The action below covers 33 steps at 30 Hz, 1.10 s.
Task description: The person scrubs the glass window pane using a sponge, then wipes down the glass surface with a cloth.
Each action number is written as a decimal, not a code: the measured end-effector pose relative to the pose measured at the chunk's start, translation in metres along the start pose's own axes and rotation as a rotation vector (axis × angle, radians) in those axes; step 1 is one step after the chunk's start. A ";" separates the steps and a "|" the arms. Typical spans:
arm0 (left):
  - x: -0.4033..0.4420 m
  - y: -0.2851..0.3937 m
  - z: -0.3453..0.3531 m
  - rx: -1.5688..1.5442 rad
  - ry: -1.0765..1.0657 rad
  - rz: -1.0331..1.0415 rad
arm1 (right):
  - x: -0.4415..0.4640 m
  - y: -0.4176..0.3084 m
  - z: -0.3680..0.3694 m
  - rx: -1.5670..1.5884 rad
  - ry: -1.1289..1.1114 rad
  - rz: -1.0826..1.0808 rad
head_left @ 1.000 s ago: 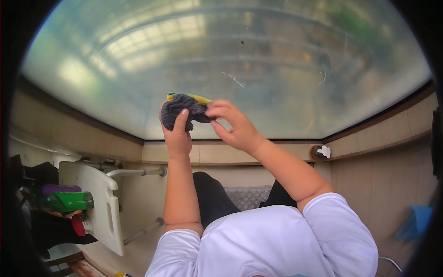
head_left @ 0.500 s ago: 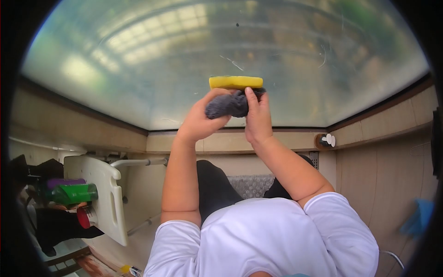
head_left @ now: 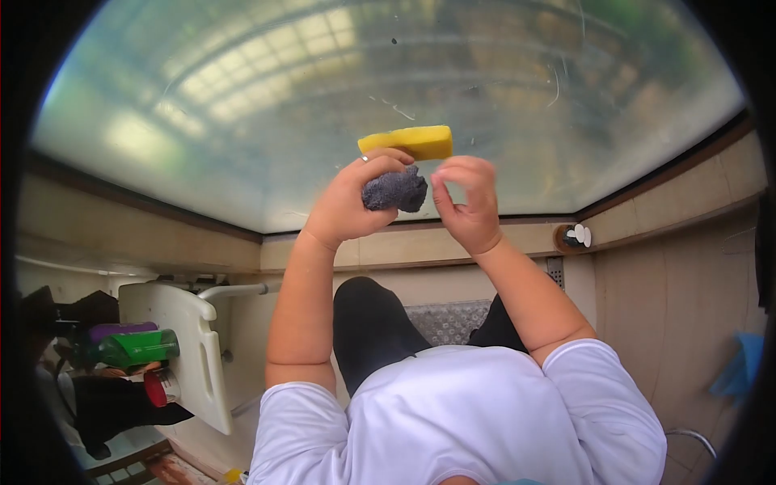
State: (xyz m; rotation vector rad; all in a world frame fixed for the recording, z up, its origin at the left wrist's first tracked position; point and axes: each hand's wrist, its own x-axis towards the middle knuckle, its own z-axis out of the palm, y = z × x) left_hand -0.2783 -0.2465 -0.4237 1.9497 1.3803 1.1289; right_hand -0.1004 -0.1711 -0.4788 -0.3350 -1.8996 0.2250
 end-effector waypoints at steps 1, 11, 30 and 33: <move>-0.002 -0.001 -0.001 0.042 -0.006 -0.002 | 0.008 0.000 0.005 0.152 -0.097 0.009; -0.030 0.020 -0.065 0.323 0.393 0.031 | 0.035 0.006 0.068 -0.479 -0.153 -0.418; 0.059 0.014 -0.077 1.212 0.962 0.667 | 0.036 0.027 0.083 -0.532 0.087 -0.206; 0.054 0.013 -0.078 1.290 0.898 0.645 | 0.019 0.042 0.070 -0.587 -0.030 -0.282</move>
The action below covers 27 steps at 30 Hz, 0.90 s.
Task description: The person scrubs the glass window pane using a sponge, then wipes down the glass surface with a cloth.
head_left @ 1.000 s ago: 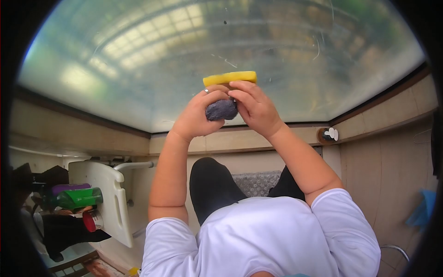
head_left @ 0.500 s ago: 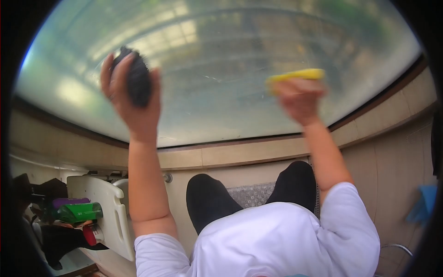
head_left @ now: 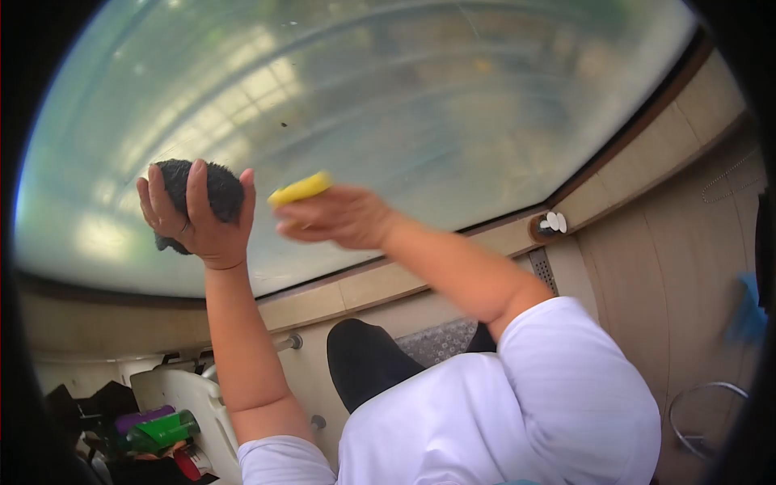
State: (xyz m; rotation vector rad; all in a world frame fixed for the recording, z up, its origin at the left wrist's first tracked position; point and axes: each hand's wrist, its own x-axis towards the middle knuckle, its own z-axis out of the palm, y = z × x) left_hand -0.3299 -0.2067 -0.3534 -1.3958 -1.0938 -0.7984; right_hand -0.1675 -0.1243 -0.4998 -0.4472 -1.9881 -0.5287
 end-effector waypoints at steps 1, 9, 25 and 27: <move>-0.003 -0.001 0.001 0.016 -0.020 0.026 | -0.014 0.029 -0.013 -0.037 0.003 0.003; -0.005 0.018 0.013 -0.034 0.048 -0.052 | -0.139 0.161 -0.049 0.047 0.637 1.474; -0.012 0.029 0.021 -0.006 0.057 -0.037 | -0.242 0.135 0.009 0.727 0.888 2.128; -0.014 0.033 0.023 0.016 0.048 -0.064 | -0.246 0.032 0.075 0.835 0.992 2.312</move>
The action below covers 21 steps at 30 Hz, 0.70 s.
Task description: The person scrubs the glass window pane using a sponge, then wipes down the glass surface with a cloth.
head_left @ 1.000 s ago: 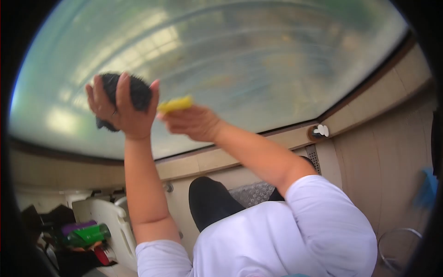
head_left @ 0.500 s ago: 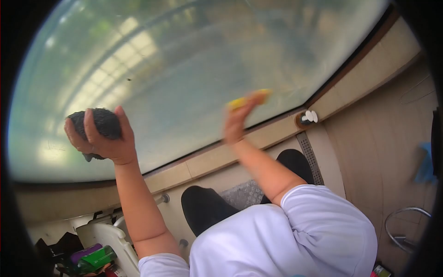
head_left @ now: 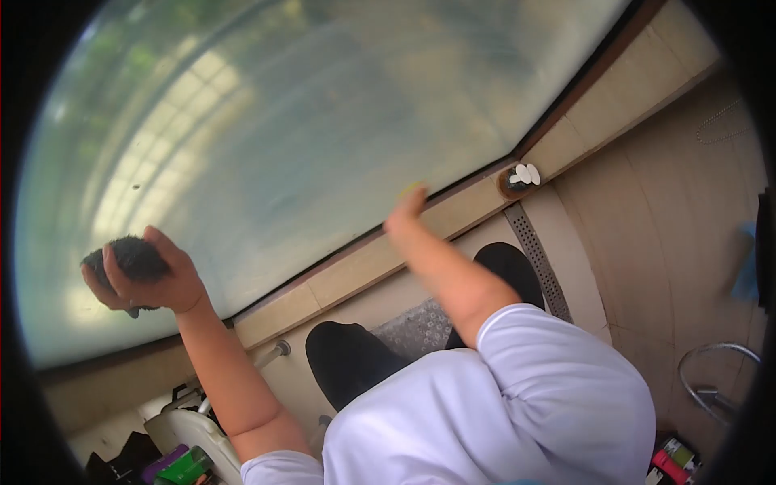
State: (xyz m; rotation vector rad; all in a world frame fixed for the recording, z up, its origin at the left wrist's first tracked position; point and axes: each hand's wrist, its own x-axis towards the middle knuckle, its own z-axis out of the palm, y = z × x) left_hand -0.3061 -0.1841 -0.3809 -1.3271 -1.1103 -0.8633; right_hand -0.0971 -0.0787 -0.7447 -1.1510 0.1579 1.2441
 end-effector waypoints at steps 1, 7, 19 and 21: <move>-0.003 0.002 0.002 -0.041 0.001 -0.038 | -0.009 -0.017 0.006 0.025 0.044 0.066; -0.021 0.055 0.008 -0.068 -0.140 0.086 | -0.024 -0.228 0.049 0.052 -0.087 -0.688; -0.008 0.116 0.016 -0.133 -0.232 0.117 | 0.006 -0.216 0.015 -0.334 -0.141 -1.010; -0.012 0.129 0.028 -0.122 -0.227 0.155 | -0.026 -0.249 0.040 -0.588 -0.080 -1.544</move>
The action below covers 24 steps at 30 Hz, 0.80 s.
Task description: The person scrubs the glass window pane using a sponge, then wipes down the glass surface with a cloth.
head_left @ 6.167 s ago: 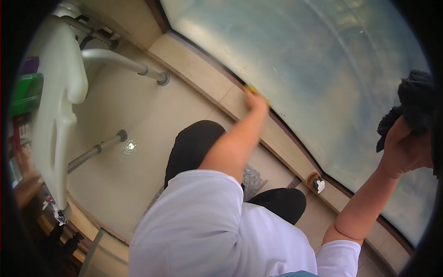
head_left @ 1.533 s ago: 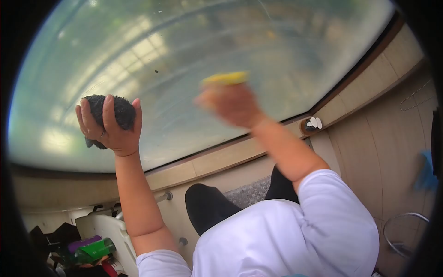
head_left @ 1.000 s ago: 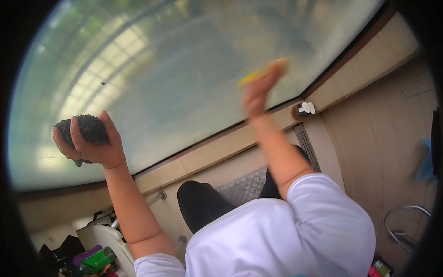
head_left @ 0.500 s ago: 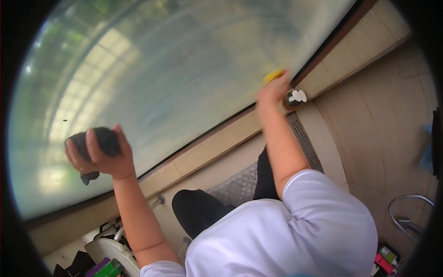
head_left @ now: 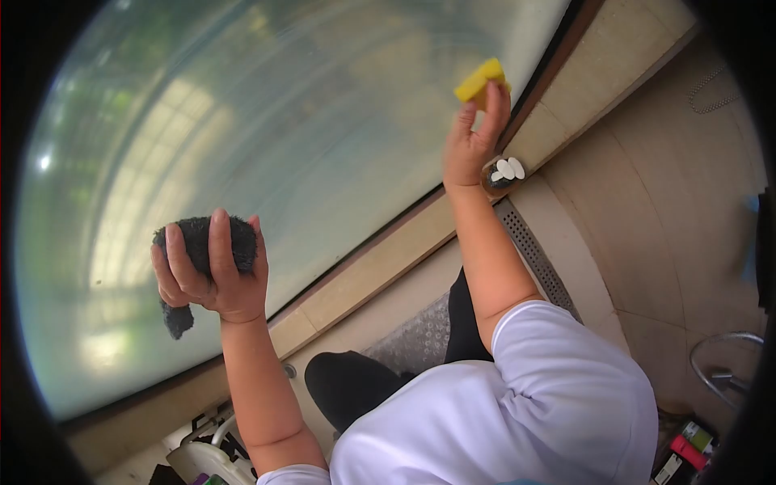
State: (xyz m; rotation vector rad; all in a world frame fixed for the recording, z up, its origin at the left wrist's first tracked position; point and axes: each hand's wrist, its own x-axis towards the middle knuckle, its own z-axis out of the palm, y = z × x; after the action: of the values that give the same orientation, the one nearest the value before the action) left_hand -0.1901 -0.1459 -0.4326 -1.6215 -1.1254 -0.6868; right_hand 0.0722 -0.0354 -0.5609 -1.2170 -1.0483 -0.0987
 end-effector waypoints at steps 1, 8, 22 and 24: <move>0.000 0.003 0.005 0.006 0.021 -0.001 | 0.001 0.004 0.006 -0.012 0.015 -0.020; 0.001 0.012 0.014 0.034 0.073 0.077 | -0.087 0.131 0.014 0.420 0.057 1.364; -0.002 0.013 0.014 0.055 0.051 0.105 | -0.053 0.165 0.011 0.542 0.105 1.390; -0.003 0.015 0.015 0.051 0.045 0.105 | -0.030 0.135 0.011 0.385 0.167 1.228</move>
State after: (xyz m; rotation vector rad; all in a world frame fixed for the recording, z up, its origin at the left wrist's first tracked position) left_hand -0.1790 -0.1341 -0.4457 -1.6030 -1.0098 -0.6183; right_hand 0.1266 0.0139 -0.6784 -1.2748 -0.0364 0.8936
